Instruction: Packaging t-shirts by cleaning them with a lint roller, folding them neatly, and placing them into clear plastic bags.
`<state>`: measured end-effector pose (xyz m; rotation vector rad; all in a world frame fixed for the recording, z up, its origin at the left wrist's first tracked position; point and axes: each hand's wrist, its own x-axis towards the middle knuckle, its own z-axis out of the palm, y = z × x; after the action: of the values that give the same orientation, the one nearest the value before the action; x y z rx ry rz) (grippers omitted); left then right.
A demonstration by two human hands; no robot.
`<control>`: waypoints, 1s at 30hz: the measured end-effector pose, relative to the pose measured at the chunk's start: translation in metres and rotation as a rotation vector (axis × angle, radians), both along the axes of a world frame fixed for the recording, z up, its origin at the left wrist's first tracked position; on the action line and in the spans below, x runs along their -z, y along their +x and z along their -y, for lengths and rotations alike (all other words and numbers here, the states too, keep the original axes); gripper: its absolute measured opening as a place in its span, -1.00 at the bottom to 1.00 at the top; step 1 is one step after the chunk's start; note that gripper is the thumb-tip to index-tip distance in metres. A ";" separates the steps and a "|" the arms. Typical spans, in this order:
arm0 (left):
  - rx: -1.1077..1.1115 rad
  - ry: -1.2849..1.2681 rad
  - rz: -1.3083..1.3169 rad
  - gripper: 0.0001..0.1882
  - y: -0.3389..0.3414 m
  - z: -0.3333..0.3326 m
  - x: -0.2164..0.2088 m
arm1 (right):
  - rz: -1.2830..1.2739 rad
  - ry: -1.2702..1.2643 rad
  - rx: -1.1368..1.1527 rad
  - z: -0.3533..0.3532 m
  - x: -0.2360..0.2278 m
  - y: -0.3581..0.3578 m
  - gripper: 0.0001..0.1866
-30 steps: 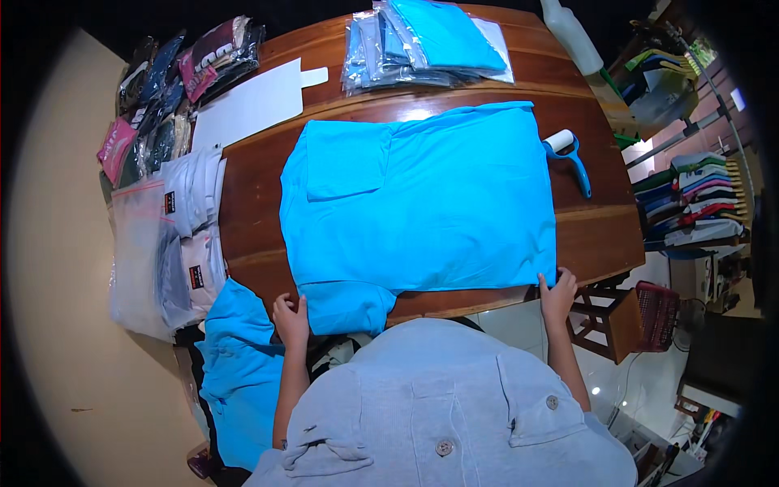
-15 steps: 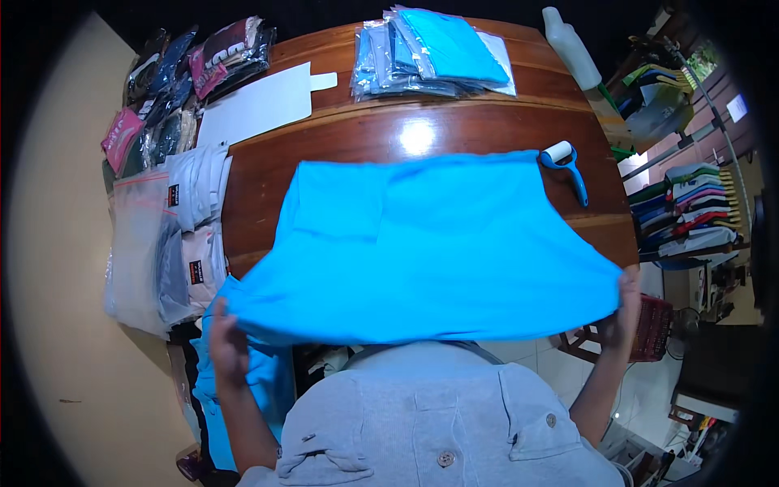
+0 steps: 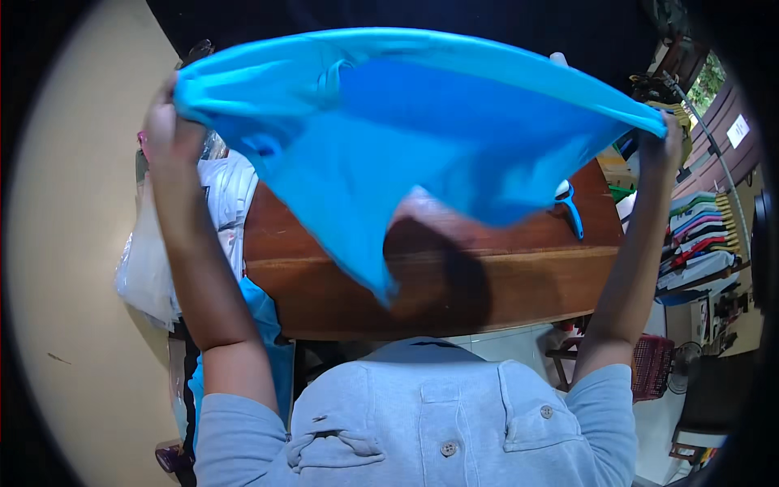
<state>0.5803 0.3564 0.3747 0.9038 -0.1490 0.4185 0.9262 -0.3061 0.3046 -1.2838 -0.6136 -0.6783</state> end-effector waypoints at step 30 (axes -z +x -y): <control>-0.504 0.477 -0.877 -0.60 -0.227 0.114 0.450 | -0.944 -0.528 0.295 0.052 0.365 -0.252 -0.71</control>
<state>0.3529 0.2426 -0.0750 1.5269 0.8309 0.4200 0.6742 -0.3582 -0.0600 -2.0045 0.2059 -0.0698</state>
